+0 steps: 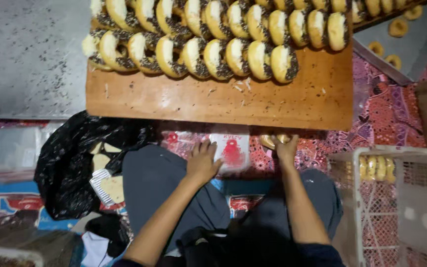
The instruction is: The person sits on the floor and repeatedly picks up doughnuts from a wooden board, places them into small plastic bags, and then puts the packaged doughnuts into a white plastic crate. The process is repeated for multiple doughnuts.
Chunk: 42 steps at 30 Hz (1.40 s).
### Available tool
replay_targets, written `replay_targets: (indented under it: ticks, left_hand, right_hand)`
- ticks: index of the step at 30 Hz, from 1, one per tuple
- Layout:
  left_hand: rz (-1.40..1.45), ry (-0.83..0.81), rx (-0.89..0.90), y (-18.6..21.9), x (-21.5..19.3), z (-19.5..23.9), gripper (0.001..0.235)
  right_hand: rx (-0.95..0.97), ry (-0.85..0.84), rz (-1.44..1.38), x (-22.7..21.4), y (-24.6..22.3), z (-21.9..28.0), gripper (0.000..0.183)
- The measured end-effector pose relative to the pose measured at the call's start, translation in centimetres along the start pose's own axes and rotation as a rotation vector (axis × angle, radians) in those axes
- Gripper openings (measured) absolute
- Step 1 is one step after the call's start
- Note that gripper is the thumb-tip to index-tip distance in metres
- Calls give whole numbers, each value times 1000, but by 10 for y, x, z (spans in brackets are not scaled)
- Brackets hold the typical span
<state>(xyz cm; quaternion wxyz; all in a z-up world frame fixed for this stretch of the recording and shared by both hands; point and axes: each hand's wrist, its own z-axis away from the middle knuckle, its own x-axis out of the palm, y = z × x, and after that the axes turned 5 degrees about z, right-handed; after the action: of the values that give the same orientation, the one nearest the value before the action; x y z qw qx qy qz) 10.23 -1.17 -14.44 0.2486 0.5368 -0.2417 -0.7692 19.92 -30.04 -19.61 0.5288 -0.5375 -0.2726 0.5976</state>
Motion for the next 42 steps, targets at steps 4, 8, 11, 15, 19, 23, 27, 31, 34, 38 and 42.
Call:
replay_targets:
  ticks: [4,8,11,15,19,23,27,31,34,38,42]
  left_hand:
    - [-497,-307,-117,-7,31,-65,118]
    - [-491,-307,-169,-23,52,-82,122]
    - [-474,-271,-163,-32,50,-78,122]
    - [-417,-283,-175,-21,44,-77,121]
    - [-381,-340,-224,-13,40,-78,118]
    - [-389,-398,-290,-12,38,-94,124]
    - [-406,-460,-306,-7,44,-100,123]
    - [-272,-350,-284,-14,37,-89,130]
    - [-121,-258,-294,-25,36,-72,132]
    - [274,143,-141,-42,38,-47,110]
    - [479,327,-56,-57,39,-31,84]
  right_hand:
    - [-316,-91,342,39,28,-25,46]
    - [-663,-449,828,108,34,-8,47]
    - [-786,-540,1082,136,24,-2,50]
    - [-714,-540,890,128,12,-6,70]
    - [-813,-384,932,128,9,-2,79]
    - [-868,-458,915,143,0,-13,77]
    - [-683,-441,1075,142,6,-15,77]
    - [-259,-346,857,144,28,10,31]
    - [-452,-213,748,139,41,32,18]
    - [-528,-116,801,130,30,54,26]
    - [-785,3,650,123,1,55,30]
